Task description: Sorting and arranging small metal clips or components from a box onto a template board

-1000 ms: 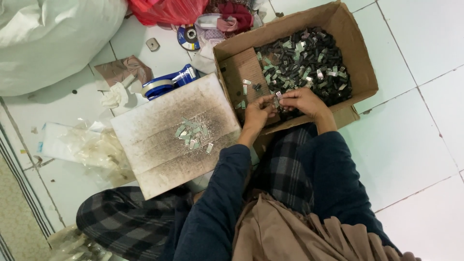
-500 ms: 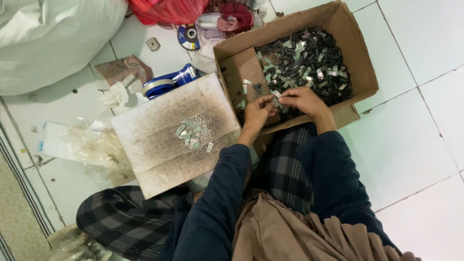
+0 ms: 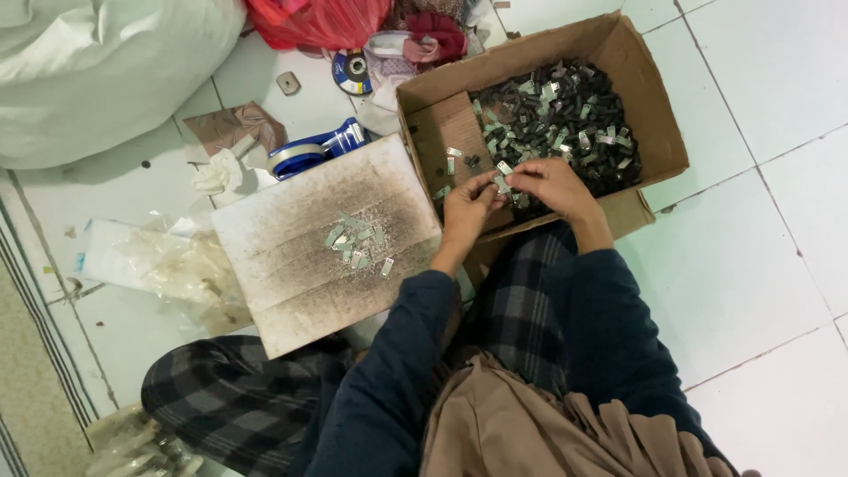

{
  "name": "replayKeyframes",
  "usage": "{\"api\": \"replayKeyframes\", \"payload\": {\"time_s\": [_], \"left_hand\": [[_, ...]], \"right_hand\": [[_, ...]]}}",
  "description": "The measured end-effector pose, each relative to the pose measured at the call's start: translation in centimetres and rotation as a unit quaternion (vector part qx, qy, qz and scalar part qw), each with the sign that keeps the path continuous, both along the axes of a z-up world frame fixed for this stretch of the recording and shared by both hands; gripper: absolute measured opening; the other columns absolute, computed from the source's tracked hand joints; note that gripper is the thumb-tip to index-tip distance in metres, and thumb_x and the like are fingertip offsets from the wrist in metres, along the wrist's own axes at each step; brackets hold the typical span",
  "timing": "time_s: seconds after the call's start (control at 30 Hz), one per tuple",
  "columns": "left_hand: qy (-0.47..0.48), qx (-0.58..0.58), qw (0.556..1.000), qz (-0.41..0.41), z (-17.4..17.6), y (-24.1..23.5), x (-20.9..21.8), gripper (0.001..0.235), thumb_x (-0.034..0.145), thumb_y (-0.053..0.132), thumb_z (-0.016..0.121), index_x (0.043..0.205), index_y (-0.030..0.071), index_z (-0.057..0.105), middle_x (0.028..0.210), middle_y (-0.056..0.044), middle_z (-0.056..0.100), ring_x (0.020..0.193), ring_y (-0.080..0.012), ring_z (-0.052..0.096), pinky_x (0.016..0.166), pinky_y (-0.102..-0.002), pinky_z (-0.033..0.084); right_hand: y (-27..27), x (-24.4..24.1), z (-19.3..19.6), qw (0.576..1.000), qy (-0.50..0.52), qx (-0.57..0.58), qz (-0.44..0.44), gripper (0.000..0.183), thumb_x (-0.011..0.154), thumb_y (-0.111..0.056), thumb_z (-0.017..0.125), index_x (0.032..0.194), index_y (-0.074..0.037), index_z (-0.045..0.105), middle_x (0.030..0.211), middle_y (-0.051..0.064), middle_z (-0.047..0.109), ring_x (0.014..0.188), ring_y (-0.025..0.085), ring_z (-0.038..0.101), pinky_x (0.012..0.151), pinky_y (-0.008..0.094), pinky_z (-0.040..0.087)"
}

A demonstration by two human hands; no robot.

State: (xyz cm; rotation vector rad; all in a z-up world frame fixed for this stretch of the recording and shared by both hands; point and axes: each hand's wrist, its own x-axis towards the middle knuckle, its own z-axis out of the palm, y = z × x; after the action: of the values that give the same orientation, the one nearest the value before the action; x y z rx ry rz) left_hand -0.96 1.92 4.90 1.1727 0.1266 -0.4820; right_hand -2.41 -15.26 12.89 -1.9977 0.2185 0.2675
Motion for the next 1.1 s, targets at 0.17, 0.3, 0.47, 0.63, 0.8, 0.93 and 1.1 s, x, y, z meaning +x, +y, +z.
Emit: {"api": "replayKeyframes", "payload": {"time_s": [0.17,0.3,0.47,0.63,0.8,0.93,1.1], "left_hand": [[-0.014,0.019,0.999,0.022,4.9,5.4,-2.1,0.031,0.097,0.001,0.064,0.127,-0.003,0.069,0.102,-0.027,0.071,0.087,-0.0249,0.074,0.075,-0.031,0.067],[-0.052,0.061,0.996,0.042,4.1,11.2,-3.5,0.030,0.096,0.000,0.066,0.126,-0.002,0.070,0.099,-0.028,0.072,0.084,-0.0264,0.075,0.073,-0.032,0.068],[-0.107,0.264,0.958,0.020,8.8,19.8,-5.2,0.029,0.099,0.009,0.065,0.126,0.007,0.074,0.109,-0.023,0.076,0.102,-0.0305,0.073,0.084,-0.040,0.062],[-0.209,0.463,0.861,-0.006,12.7,23.7,-5.1,0.036,0.099,-0.003,0.052,0.131,-0.005,0.067,0.122,-0.032,0.067,0.115,-0.0481,0.065,0.095,-0.052,0.055],[-0.235,0.405,0.883,-0.012,13.4,21.3,-3.7,0.036,0.099,0.002,0.058,0.133,0.003,0.068,0.122,-0.027,0.068,0.110,-0.0470,0.067,0.089,-0.053,0.057],[-0.287,0.347,0.891,-0.056,10.1,14.3,-2.2,0.033,0.099,0.005,0.060,0.130,0.007,0.071,0.121,-0.021,0.072,0.113,-0.0425,0.068,0.095,-0.049,0.056],[-0.337,0.304,0.878,-0.152,6.0,3.8,-1.4,0.029,0.098,0.003,0.059,0.123,0.007,0.072,0.108,-0.020,0.073,0.103,-0.0399,0.072,0.087,-0.044,0.061]], "right_hand": [[4.8,-1.1,3.1,0.997,-0.052,0.008,0.049,0.018,0.095,-0.024,0.080,0.099,-0.007,0.080,0.082,0.009,0.073,0.086,0.015,0.067,0.076,0.033,0.053],[9.8,-1.4,2.9,0.992,-0.080,-0.002,0.098,0.015,0.094,-0.022,0.080,0.096,-0.008,0.081,0.085,0.012,0.075,0.088,0.021,0.071,0.077,0.037,0.054],[17.1,-0.9,3.0,0.983,-0.090,-0.012,0.162,0.021,0.094,-0.027,0.078,0.100,-0.008,0.082,0.090,0.015,0.076,0.090,0.027,0.073,0.078,0.040,0.055],[19.5,0.0,0.1,0.961,-0.189,-0.091,0.182,0.018,0.093,-0.020,0.075,0.108,-0.011,0.081,0.092,0.018,0.072,0.090,0.039,0.070,0.078,0.047,0.056],[14.6,0.8,0.6,0.961,-0.216,-0.145,0.091,0.012,0.096,-0.024,0.077,0.105,-0.019,0.082,0.094,0.011,0.074,0.095,0.035,0.070,0.082,0.043,0.056],[6.3,1.1,-1.3,0.967,-0.190,-0.160,0.052,0.012,0.099,-0.019,0.075,0.108,-0.016,0.082,0.096,0.016,0.075,0.097,0.038,0.070,0.083,0.046,0.055],[-3.6,0.9,-6.3,0.965,-0.056,-0.254,0.023,0.017,0.092,-0.025,0.078,0.106,-0.015,0.081,0.103,0.022,0.075,0.107,0.045,0.068,0.092,0.053,0.053]]}}
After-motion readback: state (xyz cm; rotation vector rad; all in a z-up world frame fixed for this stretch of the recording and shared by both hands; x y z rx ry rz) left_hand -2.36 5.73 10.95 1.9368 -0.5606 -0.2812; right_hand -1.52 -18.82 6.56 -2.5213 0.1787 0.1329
